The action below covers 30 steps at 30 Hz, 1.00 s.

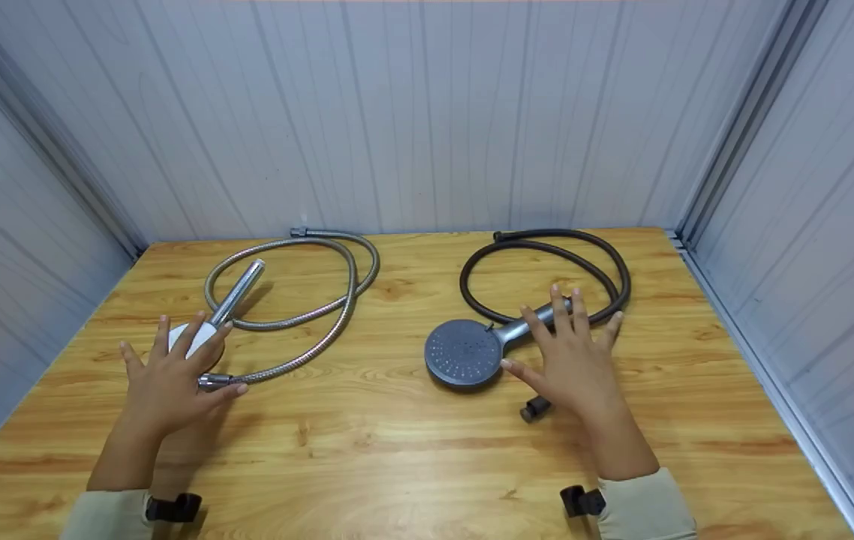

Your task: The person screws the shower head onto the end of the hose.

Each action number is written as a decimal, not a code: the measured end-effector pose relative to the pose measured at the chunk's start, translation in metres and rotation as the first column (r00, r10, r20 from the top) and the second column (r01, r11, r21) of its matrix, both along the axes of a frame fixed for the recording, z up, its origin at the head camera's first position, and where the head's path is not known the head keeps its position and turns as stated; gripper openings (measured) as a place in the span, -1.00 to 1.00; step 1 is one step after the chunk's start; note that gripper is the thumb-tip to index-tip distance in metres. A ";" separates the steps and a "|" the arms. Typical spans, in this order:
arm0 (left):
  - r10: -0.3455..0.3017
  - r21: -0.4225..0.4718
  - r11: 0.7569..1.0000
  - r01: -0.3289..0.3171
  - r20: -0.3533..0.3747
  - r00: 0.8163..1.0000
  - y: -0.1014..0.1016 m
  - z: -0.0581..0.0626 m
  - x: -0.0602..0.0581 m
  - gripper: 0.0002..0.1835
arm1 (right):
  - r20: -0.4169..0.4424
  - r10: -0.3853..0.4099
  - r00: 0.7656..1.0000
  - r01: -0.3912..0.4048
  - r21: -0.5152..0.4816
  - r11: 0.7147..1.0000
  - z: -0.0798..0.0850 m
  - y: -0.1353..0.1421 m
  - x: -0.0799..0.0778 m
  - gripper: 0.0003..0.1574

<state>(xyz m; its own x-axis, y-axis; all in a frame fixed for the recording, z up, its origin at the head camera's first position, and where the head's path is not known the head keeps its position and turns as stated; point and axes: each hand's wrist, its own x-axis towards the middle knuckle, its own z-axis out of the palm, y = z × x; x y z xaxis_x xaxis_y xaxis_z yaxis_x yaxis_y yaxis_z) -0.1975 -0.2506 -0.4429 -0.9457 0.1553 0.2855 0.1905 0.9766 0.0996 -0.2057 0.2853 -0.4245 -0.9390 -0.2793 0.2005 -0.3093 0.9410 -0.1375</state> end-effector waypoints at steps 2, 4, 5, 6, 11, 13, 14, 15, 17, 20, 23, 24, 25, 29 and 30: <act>-0.001 0.002 1.000 0.001 -0.004 1.000 0.000 0.000 0.000 0.02 | 0.007 0.000 1.000 0.000 -0.003 1.000 0.000 -0.001 0.000 0.07; -0.001 0.000 1.000 0.001 -0.008 1.000 -0.001 0.000 0.000 0.02 | 0.012 0.001 1.000 -0.001 -0.001 1.000 0.000 -0.002 0.001 0.07; -0.001 0.001 1.000 0.001 -0.009 1.000 -0.001 0.000 0.000 0.02 | 0.014 0.003 1.000 -0.003 -0.001 1.000 0.000 -0.002 0.001 0.07; -0.002 0.002 1.000 0.002 -0.010 1.000 -0.001 0.000 0.000 0.02 | 0.015 0.006 1.000 -0.006 -0.002 1.000 0.000 -0.003 0.001 0.07; -0.003 0.023 1.000 0.004 -0.005 1.000 -0.003 -0.001 0.000 0.03 | 0.012 0.024 1.000 -0.024 -0.014 1.000 0.000 -0.006 0.002 0.05; -0.007 0.038 0.999 0.007 -0.010 1.000 -0.003 -0.001 0.000 0.03 | 0.010 0.030 1.000 -0.030 -0.019 0.999 0.001 -0.007 0.002 0.04; -0.010 0.045 0.999 0.010 -0.015 1.000 -0.004 -0.002 0.000 0.03 | 0.008 0.032 0.999 -0.032 -0.021 0.999 0.001 -0.008 0.003 0.04; -0.011 0.051 0.999 0.012 -0.020 1.000 -0.004 -0.003 0.000 0.03 | 0.007 0.036 0.999 -0.035 -0.024 0.999 0.001 -0.009 0.003 0.04; -0.013 0.061 0.998 0.014 -0.024 1.000 -0.005 -0.003 -0.001 0.02 | 0.000 0.044 0.999 -0.044 -0.029 0.999 0.002 -0.010 0.003 0.03; -0.013 0.077 0.997 0.015 -0.030 0.999 -0.005 -0.003 -0.001 0.01 | -0.006 0.054 0.999 -0.055 -0.028 0.998 0.003 -0.012 0.003 0.03; -0.011 0.104 0.995 0.014 -0.028 1.000 -0.006 -0.002 -0.001 0.02 | -0.023 0.071 0.997 -0.071 -0.013 0.997 0.003 -0.014 0.002 0.02; -0.013 0.112 0.994 0.017 -0.035 0.999 -0.007 -0.002 -0.001 0.02 | -0.029 0.079 0.996 -0.079 -0.009 0.997 0.003 -0.014 0.001 0.02; -0.015 0.120 0.993 0.019 -0.039 0.999 -0.007 -0.002 -0.001 0.01 | -0.037 0.088 0.995 -0.088 -0.008 0.996 0.003 -0.015 0.001 0.02; -0.023 0.143 0.989 0.032 -0.063 0.998 -0.009 -0.002 -0.001 -0.02 | -0.057 0.115 0.992 -0.116 -0.016 0.993 0.003 -0.017 0.000 0.00; -0.025 0.145 0.989 0.035 -0.071 0.997 -0.009 -0.002 -0.002 -0.03 | -0.059 0.119 0.991 -0.121 -0.019 0.993 0.003 -0.018 0.000 0.00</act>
<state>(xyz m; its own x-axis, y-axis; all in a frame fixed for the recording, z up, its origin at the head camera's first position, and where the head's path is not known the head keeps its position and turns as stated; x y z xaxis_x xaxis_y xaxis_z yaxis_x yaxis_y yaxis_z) -0.1991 -0.2595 -0.4449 -0.9186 0.1353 0.3713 0.2310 0.9462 0.2267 -0.2054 0.2677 -0.4218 -0.8857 -0.3842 0.2605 -0.4278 0.8935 -0.1366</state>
